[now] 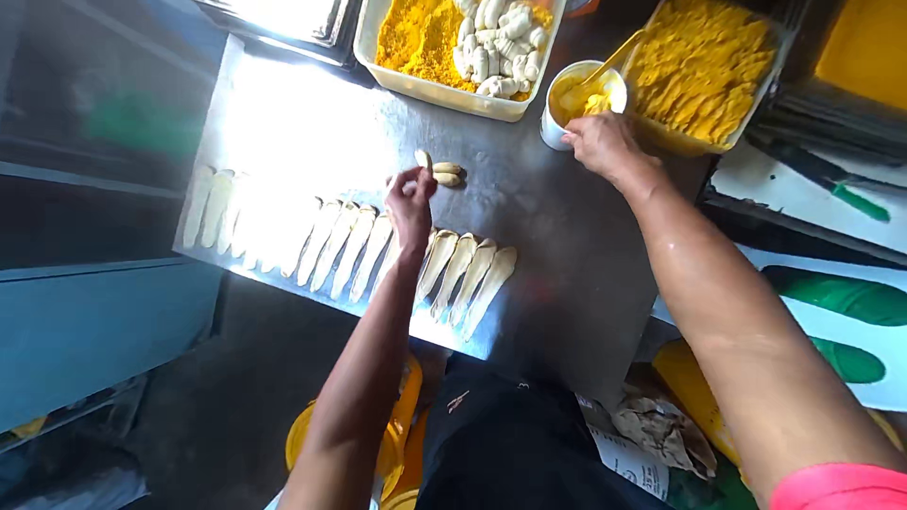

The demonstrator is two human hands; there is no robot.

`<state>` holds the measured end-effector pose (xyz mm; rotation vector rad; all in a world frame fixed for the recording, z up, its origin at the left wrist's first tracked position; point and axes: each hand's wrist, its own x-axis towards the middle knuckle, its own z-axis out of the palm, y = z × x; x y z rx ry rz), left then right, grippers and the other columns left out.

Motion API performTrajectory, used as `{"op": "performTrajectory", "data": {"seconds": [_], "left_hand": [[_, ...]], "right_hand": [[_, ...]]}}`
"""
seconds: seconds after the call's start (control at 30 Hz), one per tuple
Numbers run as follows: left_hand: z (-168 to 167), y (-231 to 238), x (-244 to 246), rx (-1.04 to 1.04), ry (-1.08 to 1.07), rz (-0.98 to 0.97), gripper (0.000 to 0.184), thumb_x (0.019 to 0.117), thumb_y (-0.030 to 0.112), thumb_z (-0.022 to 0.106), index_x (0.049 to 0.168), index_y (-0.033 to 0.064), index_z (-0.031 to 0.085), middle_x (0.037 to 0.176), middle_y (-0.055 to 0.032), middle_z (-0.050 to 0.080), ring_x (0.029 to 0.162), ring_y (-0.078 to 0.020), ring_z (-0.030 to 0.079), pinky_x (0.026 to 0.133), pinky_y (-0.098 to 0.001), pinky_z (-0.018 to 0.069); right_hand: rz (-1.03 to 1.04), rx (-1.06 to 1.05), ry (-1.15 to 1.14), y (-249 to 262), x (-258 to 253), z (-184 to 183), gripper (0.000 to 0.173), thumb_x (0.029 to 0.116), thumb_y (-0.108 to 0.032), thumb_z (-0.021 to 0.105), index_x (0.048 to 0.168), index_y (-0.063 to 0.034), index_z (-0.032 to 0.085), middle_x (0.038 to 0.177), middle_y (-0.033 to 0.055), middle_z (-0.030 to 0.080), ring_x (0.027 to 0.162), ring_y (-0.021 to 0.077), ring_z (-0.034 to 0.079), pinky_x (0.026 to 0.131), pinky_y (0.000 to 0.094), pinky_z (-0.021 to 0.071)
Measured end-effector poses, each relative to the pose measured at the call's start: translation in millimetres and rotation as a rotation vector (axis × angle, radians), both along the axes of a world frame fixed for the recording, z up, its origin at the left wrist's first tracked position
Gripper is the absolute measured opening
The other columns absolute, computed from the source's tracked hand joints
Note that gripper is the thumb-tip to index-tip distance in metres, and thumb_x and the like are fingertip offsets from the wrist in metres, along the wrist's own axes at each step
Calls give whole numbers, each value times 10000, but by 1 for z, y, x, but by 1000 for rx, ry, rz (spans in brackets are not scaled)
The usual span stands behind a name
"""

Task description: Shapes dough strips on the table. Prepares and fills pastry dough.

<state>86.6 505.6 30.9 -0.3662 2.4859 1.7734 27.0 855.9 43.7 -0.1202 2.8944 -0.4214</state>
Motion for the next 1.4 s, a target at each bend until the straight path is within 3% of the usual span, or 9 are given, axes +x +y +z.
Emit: {"op": "performTrajectory", "data": {"seconds": [0.2,0.4,0.67,0.77,0.9,1.0,1.13,1.27,1.4], "left_hand": [[-19,36,161,496,-395,-28,292,962,134,723,1223,9,686,1065,-129,741,911,-216,732,847,-412,624],[-4,96,201,862,-477,98,283,971,36,684,1242,-40,654,1112,-180,726,984,-277,729,905,-424,616],[-77,123,210,712,-634,279,280,954,46,708,1214,-45,656,1061,-179,716,887,-244,720,822,-407,623],[-75,123,212,661,-619,267,287,949,39,713,1221,-35,659,1061,-175,718,890,-245,725,824,-409,628],[-75,120,214,616,-592,251,271,952,49,714,1207,-31,671,1052,-172,726,903,-248,731,836,-416,631],[-73,120,212,620,-570,247,263,949,48,718,1195,-38,678,1036,-174,732,889,-242,736,831,-409,635],[-75,116,219,564,-574,210,272,943,59,724,1198,-24,679,1022,-170,738,875,-235,739,827,-408,633],[-82,100,237,375,-520,85,294,905,109,766,1170,-1,701,1013,-144,753,892,-220,748,858,-424,637],[-80,85,248,183,-499,-3,260,894,171,781,1105,29,729,976,-100,765,897,-187,751,884,-418,630]], "right_hand": [[-120,-360,429,-35,109,19,363,1030,-318,612,1245,-38,698,1253,152,675,1178,253,647,1048,418,523],[-366,-884,-58,-46,256,3,352,1013,-201,658,1340,-72,643,1282,74,706,1147,181,701,997,387,594],[-502,-1367,-653,-56,244,-29,339,1062,-177,549,1331,7,639,1285,149,695,1146,269,692,1011,427,571],[-609,-1264,-725,-45,196,-67,357,1075,-248,539,1277,26,646,1151,140,742,995,245,740,911,418,614],[-367,-769,-138,-30,171,-45,294,1033,-281,622,1159,-47,747,1029,70,772,907,138,750,871,350,630],[108,-593,21,-48,217,-36,331,1004,-236,654,1263,-36,706,1246,101,717,1138,160,697,1017,371,574],[596,-298,114,-35,246,-107,559,1075,-455,447,1512,-117,529,1612,48,453,1530,184,353,1280,488,248],[531,-219,112,-55,279,-113,797,995,-623,469,1574,-78,421,1682,83,320,1583,228,215,1297,571,151],[607,-133,95,-46,279,-111,687,1038,-609,405,1582,-189,431,1675,-17,346,1562,143,267,1291,545,182]]}}
